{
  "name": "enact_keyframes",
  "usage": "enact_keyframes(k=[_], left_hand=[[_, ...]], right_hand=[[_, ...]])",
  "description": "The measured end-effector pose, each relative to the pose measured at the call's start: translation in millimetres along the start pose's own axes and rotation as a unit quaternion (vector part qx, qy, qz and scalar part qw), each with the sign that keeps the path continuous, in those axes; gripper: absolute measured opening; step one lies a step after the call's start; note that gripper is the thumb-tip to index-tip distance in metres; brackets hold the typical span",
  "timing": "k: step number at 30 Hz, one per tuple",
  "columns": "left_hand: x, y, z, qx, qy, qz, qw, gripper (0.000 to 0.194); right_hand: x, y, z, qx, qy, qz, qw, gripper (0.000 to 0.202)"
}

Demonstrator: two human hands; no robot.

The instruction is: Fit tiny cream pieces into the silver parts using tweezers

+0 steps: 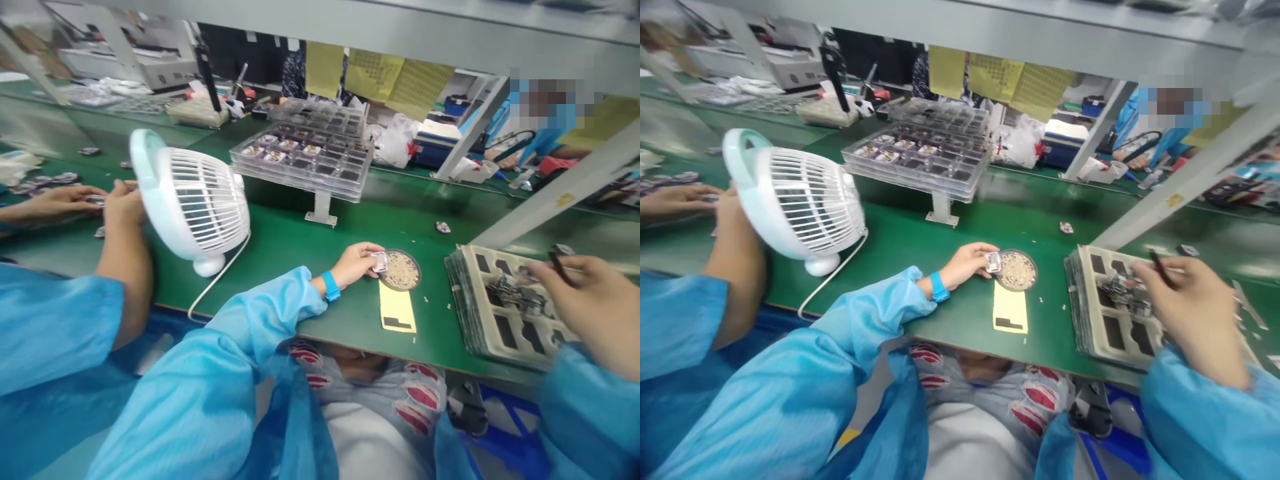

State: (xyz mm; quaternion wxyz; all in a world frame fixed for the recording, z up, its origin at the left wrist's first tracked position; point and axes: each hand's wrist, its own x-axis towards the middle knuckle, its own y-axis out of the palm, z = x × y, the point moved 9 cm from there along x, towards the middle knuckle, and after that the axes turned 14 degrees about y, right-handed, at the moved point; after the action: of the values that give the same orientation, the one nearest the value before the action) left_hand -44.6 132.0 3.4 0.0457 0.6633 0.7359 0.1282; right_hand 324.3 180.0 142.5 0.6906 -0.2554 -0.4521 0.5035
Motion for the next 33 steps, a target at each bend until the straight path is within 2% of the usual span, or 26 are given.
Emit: enact_keyframes(k=[1,2,4,6,8,10,12,18,23,25,28,31,33], left_hand=[[-1.8,2.1,0.4,-0.003,-0.003,0.004,1.0,0.034],[-3.2,3.9,1.3,-0.006,-0.006,0.009,1.0,0.037],[-4.7,6.1,3.0,-0.004,-0.007,0.017,1.0,0.041],[-4.5,7.0,4.0,0.005,0.0,0.024,1.0,0.043],[-3.7,7.1,4.6,0.018,0.009,0.029,0.999,0.044],[-3.6,7.6,5.4,0.026,0.011,0.035,0.999,0.044],[-4.5,8.9,6.1,0.028,0.008,0.042,0.999,0.042],[-10.4,12.5,10.2,0.017,-0.019,0.058,0.998,0.031],[-13.5,13.4,18.3,0.027,-0.047,0.069,0.996,0.028],[-13.3,13.1,18.3,0.056,-0.039,0.076,0.995,0.027],[-13.4,14.6,16.4,0.092,-0.03,0.09,0.991,0.025],[-14.2,17.2,13.8,0.105,-0.031,0.101,0.989,0.029],[-14.7,18.2,12.2,0.107,-0.035,0.101,0.988,0.032]], right_hand=[[-12.8,0.2,15.8,0.063,0.046,0.002,0.997,0.039],[-27.5,10.8,37.0,0.123,0.06,0.043,0.99,0.04],[-58.3,47.2,83.9,0.229,0.041,0.176,0.957,0.04],[-80.4,79.7,113.8,0.298,0.034,0.247,0.922,0.038],[-91.6,107.4,128.5,0.303,0.019,0.286,0.909,0.033],[-93.4,126.2,131.1,0.259,-0.005,0.297,0.919,0.027],[-90.9,135.9,126.9,0.196,-0.035,0.295,0.934,0.026],[-91.0,137.2,101.1,0.074,-0.072,0.283,0.954,0.022],[-100.8,138.7,97.5,0.034,-0.114,0.264,0.957,0.015],[-98.6,132.1,99.0,0.053,-0.112,0.221,0.967,0.015],[-94.0,112.0,102.8,0.14,-0.091,0.152,0.974,0.016],[-95.0,96.8,105.7,0.214,-0.073,0.14,0.964,0.019],[-99.0,90.3,105.8,0.225,-0.078,0.136,0.961,0.024]])
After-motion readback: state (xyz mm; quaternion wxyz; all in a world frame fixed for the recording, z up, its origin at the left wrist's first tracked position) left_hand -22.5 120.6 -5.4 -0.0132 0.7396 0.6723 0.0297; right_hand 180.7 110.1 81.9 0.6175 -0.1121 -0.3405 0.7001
